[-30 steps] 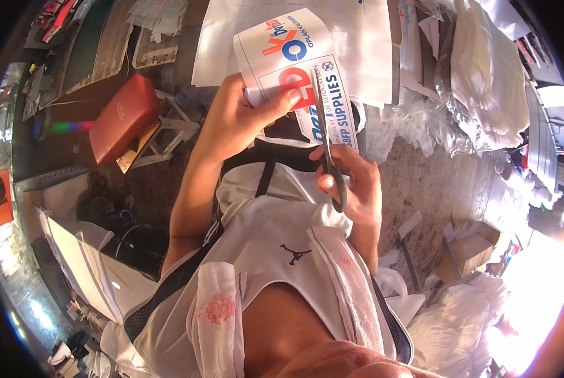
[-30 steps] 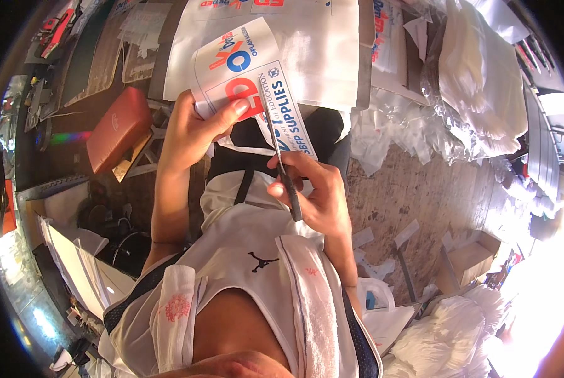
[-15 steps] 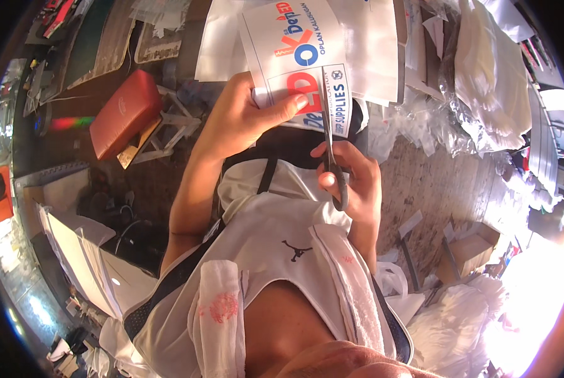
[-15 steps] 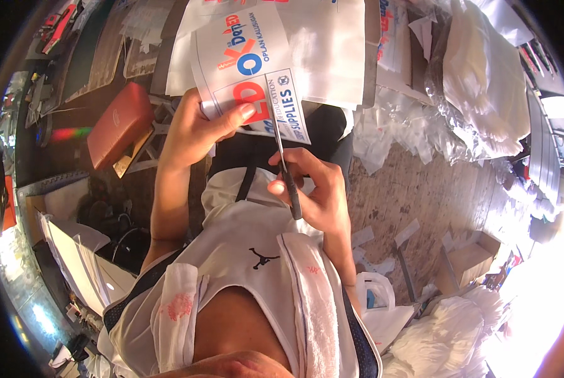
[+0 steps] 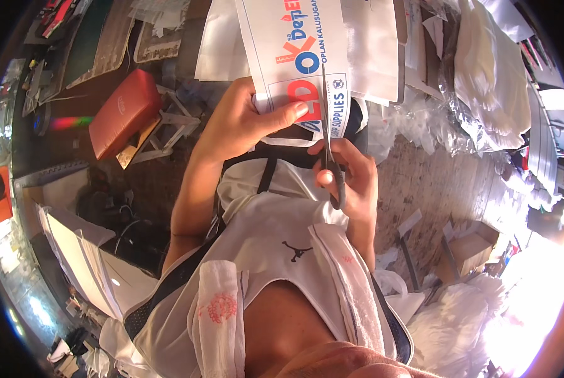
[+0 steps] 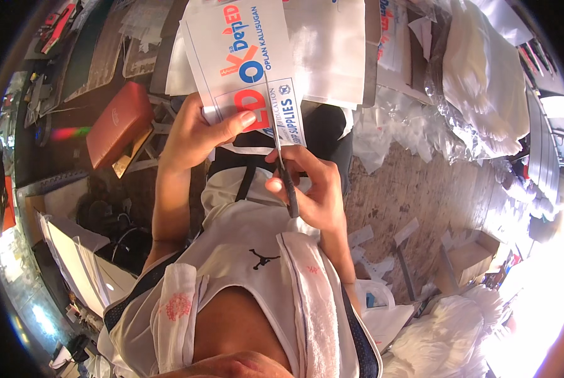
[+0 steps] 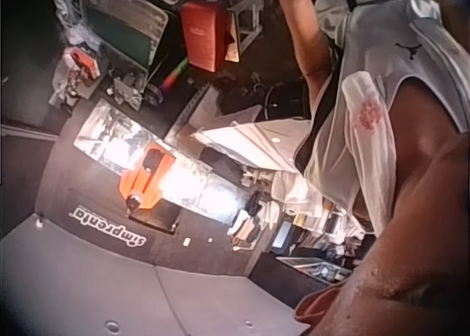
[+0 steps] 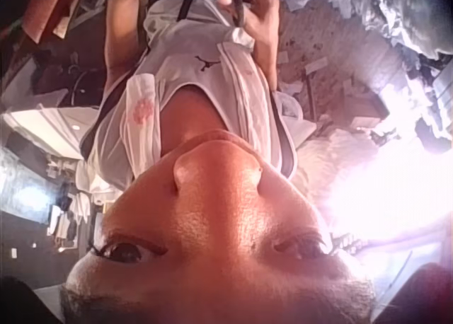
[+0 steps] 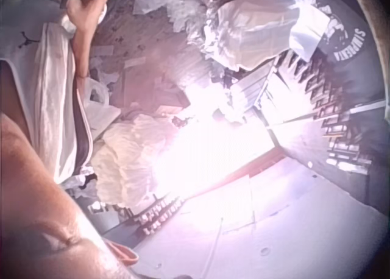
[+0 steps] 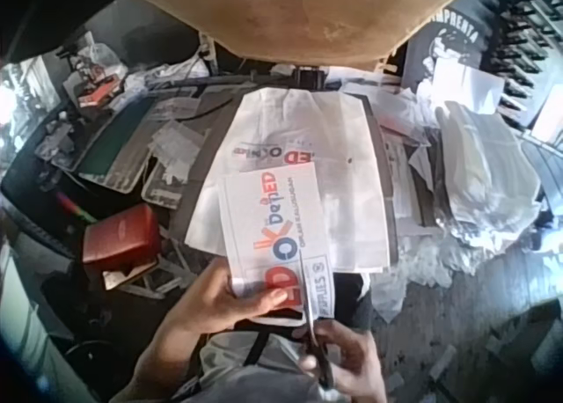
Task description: The person aligns a white tote bag on a base and brings down a screen printing frame to apply a logo. They then peel a transparent film from a printed design and use shears to cut the design into pieces.
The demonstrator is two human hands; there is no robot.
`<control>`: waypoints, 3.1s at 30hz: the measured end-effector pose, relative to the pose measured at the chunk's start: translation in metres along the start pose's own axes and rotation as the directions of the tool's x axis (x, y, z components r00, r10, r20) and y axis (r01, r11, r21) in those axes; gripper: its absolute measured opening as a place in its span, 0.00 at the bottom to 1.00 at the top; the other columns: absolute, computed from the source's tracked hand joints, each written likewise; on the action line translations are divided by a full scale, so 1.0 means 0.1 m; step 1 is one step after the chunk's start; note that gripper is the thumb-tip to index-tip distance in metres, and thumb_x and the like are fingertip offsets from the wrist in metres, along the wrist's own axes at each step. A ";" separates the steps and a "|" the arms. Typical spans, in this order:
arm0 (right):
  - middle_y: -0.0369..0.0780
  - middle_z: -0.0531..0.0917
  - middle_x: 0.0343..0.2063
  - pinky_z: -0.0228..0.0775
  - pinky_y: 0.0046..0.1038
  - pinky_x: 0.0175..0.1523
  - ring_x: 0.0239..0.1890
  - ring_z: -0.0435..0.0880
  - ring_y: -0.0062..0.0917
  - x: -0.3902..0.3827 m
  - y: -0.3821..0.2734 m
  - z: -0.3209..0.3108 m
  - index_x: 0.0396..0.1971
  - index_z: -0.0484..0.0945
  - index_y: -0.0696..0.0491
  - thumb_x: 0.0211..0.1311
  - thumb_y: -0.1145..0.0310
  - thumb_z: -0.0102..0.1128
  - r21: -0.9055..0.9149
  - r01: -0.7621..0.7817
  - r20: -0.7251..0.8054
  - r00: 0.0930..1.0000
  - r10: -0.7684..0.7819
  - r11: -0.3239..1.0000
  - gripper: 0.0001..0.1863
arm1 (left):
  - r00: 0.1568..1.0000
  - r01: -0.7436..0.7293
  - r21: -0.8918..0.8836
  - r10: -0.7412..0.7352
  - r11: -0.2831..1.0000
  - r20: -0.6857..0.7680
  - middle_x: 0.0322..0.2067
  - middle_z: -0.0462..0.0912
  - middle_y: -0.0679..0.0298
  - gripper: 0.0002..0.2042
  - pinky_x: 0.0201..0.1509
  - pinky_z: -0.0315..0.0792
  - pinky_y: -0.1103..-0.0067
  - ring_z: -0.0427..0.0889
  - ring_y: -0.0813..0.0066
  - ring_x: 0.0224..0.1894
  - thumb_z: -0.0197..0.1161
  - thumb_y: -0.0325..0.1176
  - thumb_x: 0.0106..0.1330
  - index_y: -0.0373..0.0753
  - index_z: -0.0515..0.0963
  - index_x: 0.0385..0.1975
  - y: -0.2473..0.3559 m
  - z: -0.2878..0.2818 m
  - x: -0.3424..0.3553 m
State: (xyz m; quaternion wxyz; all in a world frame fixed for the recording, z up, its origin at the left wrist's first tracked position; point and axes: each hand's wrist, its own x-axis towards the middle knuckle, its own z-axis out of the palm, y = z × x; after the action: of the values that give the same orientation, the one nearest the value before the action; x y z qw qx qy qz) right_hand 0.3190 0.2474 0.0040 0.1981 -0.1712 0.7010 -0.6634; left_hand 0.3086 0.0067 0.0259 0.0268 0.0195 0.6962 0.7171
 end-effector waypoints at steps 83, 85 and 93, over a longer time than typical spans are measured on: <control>0.33 0.84 0.26 0.67 0.23 0.36 0.27 0.77 0.16 0.08 0.18 -0.03 0.49 0.84 0.57 0.58 0.57 0.79 0.085 0.175 -0.019 0.985 -0.174 0.981 0.25 | 0.953 -0.078 -0.330 -0.026 0.941 -0.301 0.41 0.87 0.65 0.12 0.43 0.78 0.81 0.85 0.81 0.42 0.73 0.29 0.70 0.34 0.83 0.48 -0.01 0.53 -0.11; 0.32 0.83 0.26 0.68 0.23 0.36 0.28 0.76 0.17 0.08 0.19 -0.02 0.50 0.84 0.57 0.57 0.57 0.79 0.087 0.177 -0.014 0.984 -0.177 0.980 0.25 | 0.949 -0.065 -0.363 -0.054 0.930 -0.309 0.41 0.87 0.65 0.12 0.44 0.78 0.81 0.85 0.81 0.42 0.73 0.29 0.69 0.34 0.83 0.48 0.00 0.54 -0.11; 0.33 0.83 0.29 0.67 0.23 0.36 0.28 0.75 0.17 0.07 0.25 0.05 0.48 0.84 0.59 0.56 0.55 0.80 0.215 0.168 -0.047 0.986 -0.161 0.962 0.27 | 0.937 0.015 -0.437 -0.164 0.899 -0.307 0.42 0.86 0.66 0.13 0.45 0.77 0.82 0.84 0.82 0.43 0.75 0.29 0.68 0.34 0.82 0.48 0.01 0.65 -0.19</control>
State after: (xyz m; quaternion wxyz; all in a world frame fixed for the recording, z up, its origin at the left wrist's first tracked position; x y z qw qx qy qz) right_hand 0.3165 0.2411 -0.0210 0.1499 -0.1965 0.6100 -0.7528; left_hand 0.3322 0.0703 0.0290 -0.0553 -0.1419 0.5160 0.8429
